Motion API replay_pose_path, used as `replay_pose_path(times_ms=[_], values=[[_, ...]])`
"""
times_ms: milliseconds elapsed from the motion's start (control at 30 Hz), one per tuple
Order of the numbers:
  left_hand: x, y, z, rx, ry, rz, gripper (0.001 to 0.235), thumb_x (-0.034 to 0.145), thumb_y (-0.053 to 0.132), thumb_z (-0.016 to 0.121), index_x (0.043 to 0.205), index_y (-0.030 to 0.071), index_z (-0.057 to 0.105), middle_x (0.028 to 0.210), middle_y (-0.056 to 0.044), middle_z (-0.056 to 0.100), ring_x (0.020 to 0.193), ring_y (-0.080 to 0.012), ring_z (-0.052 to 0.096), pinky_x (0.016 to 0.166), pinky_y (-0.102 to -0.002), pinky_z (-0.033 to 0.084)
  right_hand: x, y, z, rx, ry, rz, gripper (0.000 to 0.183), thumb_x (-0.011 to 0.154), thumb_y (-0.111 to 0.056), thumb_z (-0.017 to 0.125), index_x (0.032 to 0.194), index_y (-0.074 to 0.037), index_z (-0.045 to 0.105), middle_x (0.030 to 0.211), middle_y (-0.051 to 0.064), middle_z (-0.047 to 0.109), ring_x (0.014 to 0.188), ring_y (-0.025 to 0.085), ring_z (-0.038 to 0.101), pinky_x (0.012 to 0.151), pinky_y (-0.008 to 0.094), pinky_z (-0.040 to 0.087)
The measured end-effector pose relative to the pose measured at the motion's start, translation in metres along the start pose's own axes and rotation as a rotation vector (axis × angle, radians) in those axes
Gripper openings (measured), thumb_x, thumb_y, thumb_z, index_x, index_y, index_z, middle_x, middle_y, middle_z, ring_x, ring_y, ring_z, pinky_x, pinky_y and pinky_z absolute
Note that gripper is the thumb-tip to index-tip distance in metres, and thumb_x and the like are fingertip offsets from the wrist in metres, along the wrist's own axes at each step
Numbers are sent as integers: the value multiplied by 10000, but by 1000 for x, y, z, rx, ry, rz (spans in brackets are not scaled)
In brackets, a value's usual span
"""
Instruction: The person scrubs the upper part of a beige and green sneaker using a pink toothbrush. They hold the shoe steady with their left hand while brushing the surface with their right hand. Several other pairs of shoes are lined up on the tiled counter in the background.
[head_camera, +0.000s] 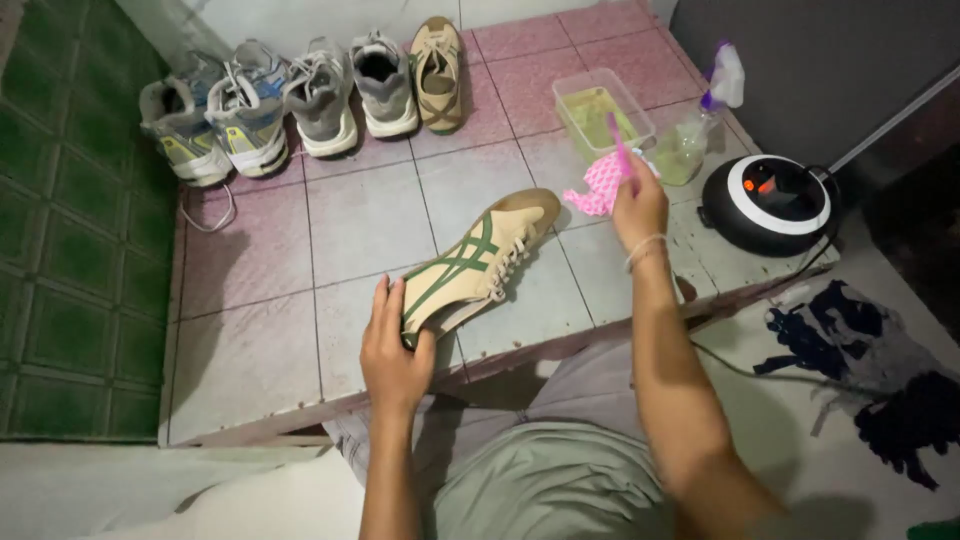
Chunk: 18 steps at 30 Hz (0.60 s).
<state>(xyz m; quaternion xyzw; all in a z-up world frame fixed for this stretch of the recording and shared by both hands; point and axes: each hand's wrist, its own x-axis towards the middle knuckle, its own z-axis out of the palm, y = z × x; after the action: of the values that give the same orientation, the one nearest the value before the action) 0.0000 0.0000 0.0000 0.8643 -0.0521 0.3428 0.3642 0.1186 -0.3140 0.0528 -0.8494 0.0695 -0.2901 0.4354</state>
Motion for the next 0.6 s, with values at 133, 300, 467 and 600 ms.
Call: replay_pose_path(times_ms=[133,300,467,600], values=[[-2,-3,2,-2,-3,-8,736,735,39,691,1459,137,601,1494,-179,567,1201,-413,638,997,-485,518,52,59,23,-117,-9,92,449,981,-135,478,1406,-162,621,1320,168,656,1262,367,576,1088,468,436],[1,1,-2,-44,-16,19,732,744,17,690,1464,96,584,1483,-226,559,1199,-451,629,992,-509,513,58,28,14,-306,-138,195,435,1005,-245,459,1394,-360,617,1303,91,674,1250,332,591,1087,452,444],[2,-6,3,-27,23,53,734,728,39,706,1451,105,600,1474,-210,573,1189,-428,643,989,-488,521,35,37,19,-131,49,-14,406,958,-160,534,1336,-204,677,1245,131,697,1186,335,623,1029,448,487],[-1,-5,2,-23,38,57,734,718,42,723,1441,95,607,1461,-219,581,1184,-432,644,987,-497,518,-38,6,9,170,-4,-296,339,988,4,556,1307,12,671,1245,266,673,1212,400,609,1019,488,487]])
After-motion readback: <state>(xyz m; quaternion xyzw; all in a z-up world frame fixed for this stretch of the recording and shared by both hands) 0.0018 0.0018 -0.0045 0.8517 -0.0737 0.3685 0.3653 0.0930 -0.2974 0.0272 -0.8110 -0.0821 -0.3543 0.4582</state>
